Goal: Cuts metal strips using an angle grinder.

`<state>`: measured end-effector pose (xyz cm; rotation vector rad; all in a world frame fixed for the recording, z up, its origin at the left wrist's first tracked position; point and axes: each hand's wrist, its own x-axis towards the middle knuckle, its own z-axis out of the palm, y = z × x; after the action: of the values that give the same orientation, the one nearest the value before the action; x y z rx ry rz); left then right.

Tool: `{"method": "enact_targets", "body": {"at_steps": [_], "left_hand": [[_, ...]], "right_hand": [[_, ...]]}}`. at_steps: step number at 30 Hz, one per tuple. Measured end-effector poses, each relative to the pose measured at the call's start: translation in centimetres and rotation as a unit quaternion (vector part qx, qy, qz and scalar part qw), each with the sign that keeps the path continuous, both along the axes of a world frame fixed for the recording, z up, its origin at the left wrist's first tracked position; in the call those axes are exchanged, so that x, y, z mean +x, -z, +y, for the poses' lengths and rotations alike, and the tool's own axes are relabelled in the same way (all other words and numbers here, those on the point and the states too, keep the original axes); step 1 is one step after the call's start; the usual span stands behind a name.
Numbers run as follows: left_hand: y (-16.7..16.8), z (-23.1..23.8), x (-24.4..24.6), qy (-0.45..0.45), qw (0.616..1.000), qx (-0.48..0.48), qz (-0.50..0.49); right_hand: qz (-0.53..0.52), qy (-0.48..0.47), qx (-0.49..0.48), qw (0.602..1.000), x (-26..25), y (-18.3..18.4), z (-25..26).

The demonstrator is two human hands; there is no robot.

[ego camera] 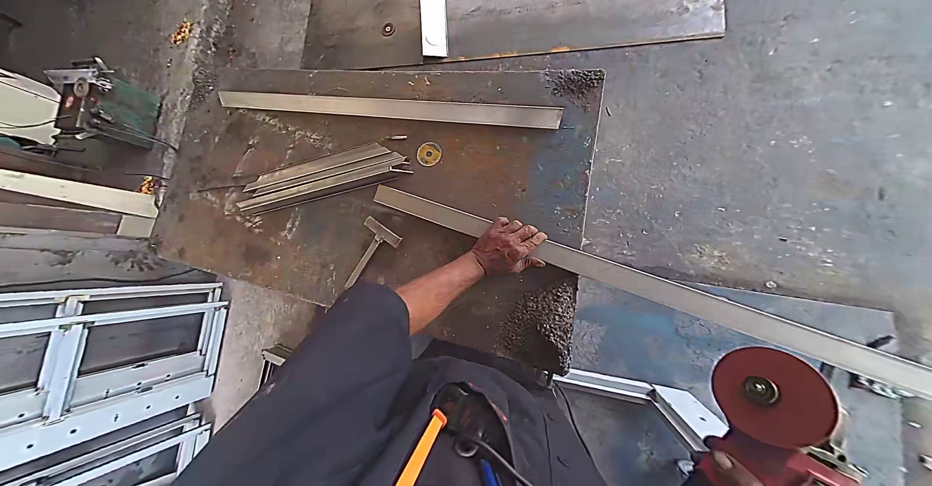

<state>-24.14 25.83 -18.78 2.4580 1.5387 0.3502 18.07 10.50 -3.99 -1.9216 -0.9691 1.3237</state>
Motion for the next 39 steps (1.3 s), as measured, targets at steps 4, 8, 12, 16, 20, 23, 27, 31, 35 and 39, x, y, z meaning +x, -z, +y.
{"method": "enact_targets", "body": {"at_steps": [4, 8, 12, 16, 20, 23, 27, 31, 35, 39], "left_hand": [[0.7, -1.4, 0.5, -0.059, 0.995, 0.069, 0.029], [1.2, -1.0, 1.0, -0.06, 0.996, 0.067, 0.027], [1.3, -0.7, 0.7, -0.068, 0.994, 0.076, 0.026], [1.6, -0.9, 0.0, -0.064, 0.993, 0.092, 0.045], [1.2, -1.8, -1.4, -0.069, 0.992, 0.094, 0.045], [1.1, -2.2, -2.4, -0.079, 0.992, 0.088, 0.048], [1.2, -2.2, -2.4, -0.087, 0.991, 0.086, 0.047], [0.9, -2.1, -2.3, -0.093, 0.992, 0.077, 0.047], [1.0, -2.0, -2.3, -0.092, 0.991, 0.087, 0.038], [0.9, -1.9, -2.3, -0.088, 0.991, 0.096, 0.035]], "right_hand": [[-0.088, -0.061, -0.022, 0.994, -1.4, -1.9, 2.5], [-0.142, -0.114, -0.014, 0.983, 1.3, -0.7, 5.3], [-0.151, -0.198, -0.017, 0.968, 4.0, 0.7, 7.8], [-0.146, -0.254, -0.026, 0.956, 5.9, 1.8, 9.8], [-0.174, -0.307, -0.033, 0.935, 6.7, 2.1, 10.9], [-0.172, -0.336, -0.028, 0.926, 6.7, 2.3, 11.4], [-0.173, -0.363, -0.017, 0.915, 6.2, 2.8, 12.2], [-0.174, -0.382, -0.007, 0.908, 5.3, 3.6, 13.2], [-0.174, -0.399, -0.019, 0.9, 4.6, 4.4, 13.9], [-0.181, -0.414, -0.031, 0.891, 3.9, 4.9, 14.5]]}}
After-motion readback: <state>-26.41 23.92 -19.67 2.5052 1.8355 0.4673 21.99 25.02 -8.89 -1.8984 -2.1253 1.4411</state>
